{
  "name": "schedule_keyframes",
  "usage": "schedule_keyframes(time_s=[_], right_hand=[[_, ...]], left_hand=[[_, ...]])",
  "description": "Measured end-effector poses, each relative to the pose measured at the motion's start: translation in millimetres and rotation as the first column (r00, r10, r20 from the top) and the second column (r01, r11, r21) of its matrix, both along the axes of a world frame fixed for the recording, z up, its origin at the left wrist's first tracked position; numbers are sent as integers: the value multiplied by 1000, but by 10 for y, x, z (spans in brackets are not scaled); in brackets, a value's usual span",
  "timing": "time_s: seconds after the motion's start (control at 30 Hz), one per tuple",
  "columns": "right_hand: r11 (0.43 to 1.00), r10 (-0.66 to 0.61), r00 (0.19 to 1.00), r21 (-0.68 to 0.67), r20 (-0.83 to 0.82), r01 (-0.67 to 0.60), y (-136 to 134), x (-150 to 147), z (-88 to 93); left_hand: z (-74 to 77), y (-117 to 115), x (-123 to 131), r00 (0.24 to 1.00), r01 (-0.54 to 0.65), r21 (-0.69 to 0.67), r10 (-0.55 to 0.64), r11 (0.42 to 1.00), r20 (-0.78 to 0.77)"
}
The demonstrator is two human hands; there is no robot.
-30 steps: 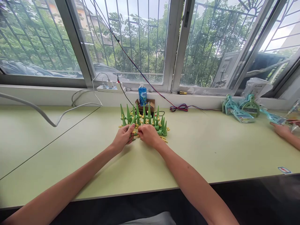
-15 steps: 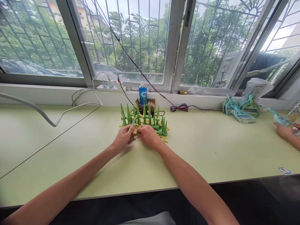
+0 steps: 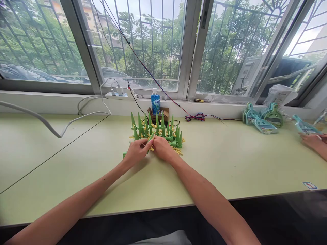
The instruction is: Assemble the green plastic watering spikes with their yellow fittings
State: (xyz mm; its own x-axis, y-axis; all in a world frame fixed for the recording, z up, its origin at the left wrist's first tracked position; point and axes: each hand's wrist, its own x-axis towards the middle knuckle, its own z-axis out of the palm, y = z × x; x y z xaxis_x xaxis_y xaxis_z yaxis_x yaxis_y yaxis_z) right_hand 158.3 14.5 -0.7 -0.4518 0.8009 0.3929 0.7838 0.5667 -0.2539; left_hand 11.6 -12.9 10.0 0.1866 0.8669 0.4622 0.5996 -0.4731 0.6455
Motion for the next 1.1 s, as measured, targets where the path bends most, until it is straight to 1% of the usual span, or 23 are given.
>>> schedule_keyframes(time_s=[0.07,0.23,0.33,0.4,0.53,0.67,0.97,1.1], right_hand=[[1000,8,1000,-14,11,-8,-2,-7,4],[1000,14,1000,-10,5,-14,7,-9,-8],[1000,13,1000,18,3,-13,3,-8,-8],[999,-6,1000,34,22,6,-2,-11,-1],[996,-72,996,48,49,70,-10,-18,18],[992,-112,994,67,14,111,-22,-21,25],[992,-114,993,59,-31,116,-37,-38,44],[992,-116,992,42,-50,118,-45,-52,56]], left_hand=[[7,-5,-11,995,-57,26,59,998,-82],[7,1,-33,952,-196,-16,186,980,-242],[-13,8,-44,920,-242,-23,222,970,-324],[-28,11,-52,909,-246,-24,222,969,-352],[-41,13,-62,912,-227,-34,200,973,-359],[-38,9,-62,919,-218,-28,195,976,-344],[-40,19,-59,912,-247,-8,230,969,-339],[-57,29,-72,924,-224,-19,206,974,-323]])
